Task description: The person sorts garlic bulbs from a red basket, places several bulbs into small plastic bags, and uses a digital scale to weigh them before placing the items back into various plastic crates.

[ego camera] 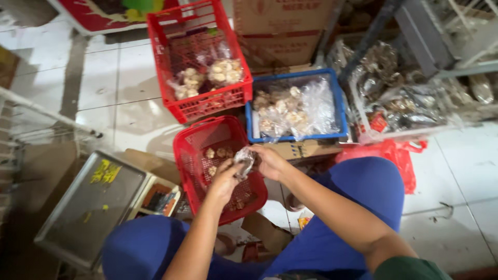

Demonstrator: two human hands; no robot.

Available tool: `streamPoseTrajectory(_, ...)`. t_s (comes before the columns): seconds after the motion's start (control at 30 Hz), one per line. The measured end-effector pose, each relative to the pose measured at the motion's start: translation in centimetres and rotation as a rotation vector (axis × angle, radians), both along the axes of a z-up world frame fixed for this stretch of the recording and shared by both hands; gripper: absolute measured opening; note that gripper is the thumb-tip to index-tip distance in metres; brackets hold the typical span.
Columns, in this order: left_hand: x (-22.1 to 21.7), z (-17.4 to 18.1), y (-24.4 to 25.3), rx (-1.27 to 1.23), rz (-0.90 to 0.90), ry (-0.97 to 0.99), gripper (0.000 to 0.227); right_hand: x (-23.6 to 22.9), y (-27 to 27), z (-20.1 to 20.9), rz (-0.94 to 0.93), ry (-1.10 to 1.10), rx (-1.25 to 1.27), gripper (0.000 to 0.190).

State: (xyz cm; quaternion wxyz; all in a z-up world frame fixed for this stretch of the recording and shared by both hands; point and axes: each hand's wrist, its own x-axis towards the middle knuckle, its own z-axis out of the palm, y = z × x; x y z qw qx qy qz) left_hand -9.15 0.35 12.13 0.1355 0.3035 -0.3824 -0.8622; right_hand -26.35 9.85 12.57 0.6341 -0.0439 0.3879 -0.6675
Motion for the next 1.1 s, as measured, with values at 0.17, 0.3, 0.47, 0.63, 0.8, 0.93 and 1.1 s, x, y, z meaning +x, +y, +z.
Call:
streamPoseTrajectory(0.17,0.8,1.4,-0.2,0.093,0.092,0.135,0.018,0.7,0.8,2.1,0.053,0.134,-0.051,0.007)
streamPoseTrajectory(0.3,1.4,3.5,0.6,0.193,0.136,0.236,0.017,1.3,0.6,2.8,0.113,0.317,-0.042,0.006)
streamPoseTrajectory(0.47,1.0,4.8,0.3,0.283,0.141,0.244,0.024,0.8,0.1,2.7,0.055,0.391,-0.083,0.009)
streamPoseTrajectory(0.63,2.9,4.7,-4.3,0.229,0.274,0.344,0.028,-1.6,1.2,1.8,0.265,0.615,0.1,0.02)
streamPoseTrajectory(0.8,6.1,5.7,-8.5,0.099,0.293,0.18,0.023,-1.3,2.1,-0.8,0.282,0.684,0.193,0.022)
streamPoseTrajectory(0.93,6.4,5.8,-11.2,0.067,0.421,0.173,0.017,-0.1,2.3,-4.3,0.465,0.987,0.35,0.024)
streamPoseTrajectory(1.1,7.8,8.0,-12.2,0.055,0.455,0.127,0.023,2.4,1.0,-12.0,0.676,1.049,0.238,0.029)
